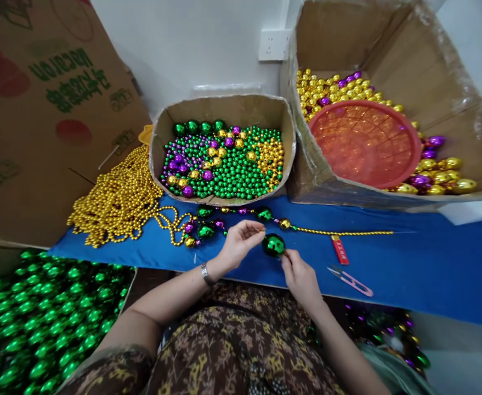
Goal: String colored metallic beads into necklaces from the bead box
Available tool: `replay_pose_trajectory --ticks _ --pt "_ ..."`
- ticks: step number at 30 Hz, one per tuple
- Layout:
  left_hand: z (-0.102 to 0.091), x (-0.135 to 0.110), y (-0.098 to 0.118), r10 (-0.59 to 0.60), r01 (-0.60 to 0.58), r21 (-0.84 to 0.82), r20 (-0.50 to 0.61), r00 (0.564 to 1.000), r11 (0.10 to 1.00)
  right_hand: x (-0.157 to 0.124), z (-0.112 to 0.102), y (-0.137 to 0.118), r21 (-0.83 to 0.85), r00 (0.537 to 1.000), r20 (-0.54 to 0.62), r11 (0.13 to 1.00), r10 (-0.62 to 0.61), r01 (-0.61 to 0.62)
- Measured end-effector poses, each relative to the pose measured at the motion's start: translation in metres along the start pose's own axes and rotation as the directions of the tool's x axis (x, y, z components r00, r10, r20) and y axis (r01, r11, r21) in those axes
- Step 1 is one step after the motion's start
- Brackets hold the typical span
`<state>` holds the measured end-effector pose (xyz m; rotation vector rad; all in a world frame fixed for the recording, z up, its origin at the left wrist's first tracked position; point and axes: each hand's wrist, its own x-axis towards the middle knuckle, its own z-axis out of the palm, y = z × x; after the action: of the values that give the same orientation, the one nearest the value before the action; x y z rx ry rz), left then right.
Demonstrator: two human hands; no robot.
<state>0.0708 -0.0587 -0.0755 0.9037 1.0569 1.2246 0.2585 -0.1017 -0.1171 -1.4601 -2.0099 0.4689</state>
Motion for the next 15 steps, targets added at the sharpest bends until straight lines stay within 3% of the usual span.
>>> replay_pose_trajectory --ticks 9,15 --pt "-0.009 0.002 -0.015 -0.004 0.01 0.095 -0.064 0.998 0.995 0.003 0.011 0.011 -0.015 0.995 -0.035 0.996 -0.091 0.09" --pt "-0.006 -0.013 -0.032 0.111 -0.105 0.23 -0.012 0.994 0.967 -0.005 0.012 0.022 -0.057 0.991 0.004 0.99 -0.131 0.131"
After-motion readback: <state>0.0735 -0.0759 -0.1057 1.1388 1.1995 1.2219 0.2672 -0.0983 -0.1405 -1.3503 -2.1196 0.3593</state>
